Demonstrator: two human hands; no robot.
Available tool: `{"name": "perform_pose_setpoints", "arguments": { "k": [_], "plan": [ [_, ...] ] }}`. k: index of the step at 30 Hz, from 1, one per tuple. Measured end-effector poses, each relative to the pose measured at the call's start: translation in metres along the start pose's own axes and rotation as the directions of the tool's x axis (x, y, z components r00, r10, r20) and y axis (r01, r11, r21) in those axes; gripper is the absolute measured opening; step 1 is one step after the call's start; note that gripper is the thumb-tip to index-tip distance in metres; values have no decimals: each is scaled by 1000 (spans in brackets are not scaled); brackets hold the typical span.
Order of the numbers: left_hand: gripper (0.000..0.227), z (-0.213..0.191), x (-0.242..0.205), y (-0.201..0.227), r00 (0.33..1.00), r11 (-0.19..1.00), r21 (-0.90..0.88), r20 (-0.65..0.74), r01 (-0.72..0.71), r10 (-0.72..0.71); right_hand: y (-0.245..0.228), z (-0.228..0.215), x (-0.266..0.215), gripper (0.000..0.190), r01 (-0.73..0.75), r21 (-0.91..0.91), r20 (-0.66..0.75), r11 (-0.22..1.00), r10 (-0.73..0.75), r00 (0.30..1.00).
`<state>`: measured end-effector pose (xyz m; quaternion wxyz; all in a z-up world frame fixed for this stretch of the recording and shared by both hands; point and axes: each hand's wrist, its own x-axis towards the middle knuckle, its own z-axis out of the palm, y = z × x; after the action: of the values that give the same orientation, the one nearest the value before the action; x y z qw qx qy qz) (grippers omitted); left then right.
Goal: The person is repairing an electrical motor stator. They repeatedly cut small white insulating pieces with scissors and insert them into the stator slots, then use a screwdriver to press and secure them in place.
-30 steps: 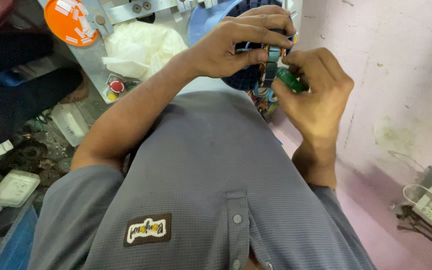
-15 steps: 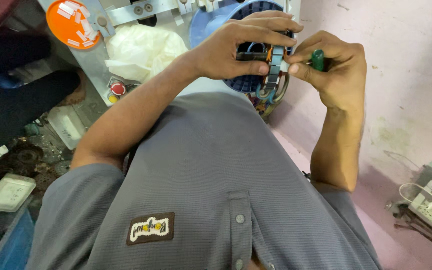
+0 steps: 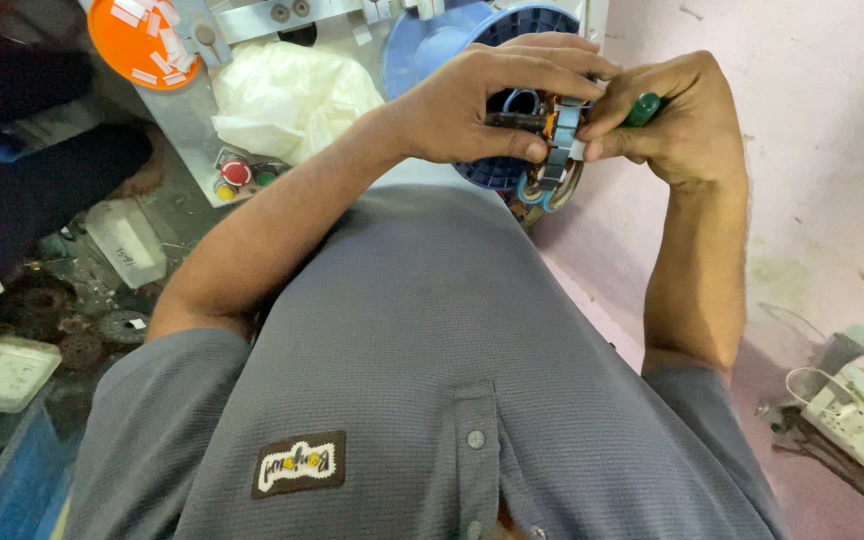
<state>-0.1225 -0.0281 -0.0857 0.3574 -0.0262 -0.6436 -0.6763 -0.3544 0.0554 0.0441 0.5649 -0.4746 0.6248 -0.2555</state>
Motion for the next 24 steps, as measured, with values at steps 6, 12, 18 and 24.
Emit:
{"name": "perform_pose_setpoints", "arguments": {
  "k": [6,12,18,24],
  "plan": [
    [57,0,3,4,1000,999,-47,-21,-18,17,-9,6,-2,24,-86,-40,-85,995,82,993],
    [57,3,0,0,999,999,-27,-29,-35,34,-10,11,-7,21,-65,-21,-108,998,63,992],
    [57,2,0,-2,1000,999,-50,-26,-16,15,-12,15,-7,22,-26,-50,-122,998,20,992],
    [97,3,-1,8,1000,984,179,-7,11,-10,-14,31,-21,50,81,181,-252,980,-33,967]
  ]
}}
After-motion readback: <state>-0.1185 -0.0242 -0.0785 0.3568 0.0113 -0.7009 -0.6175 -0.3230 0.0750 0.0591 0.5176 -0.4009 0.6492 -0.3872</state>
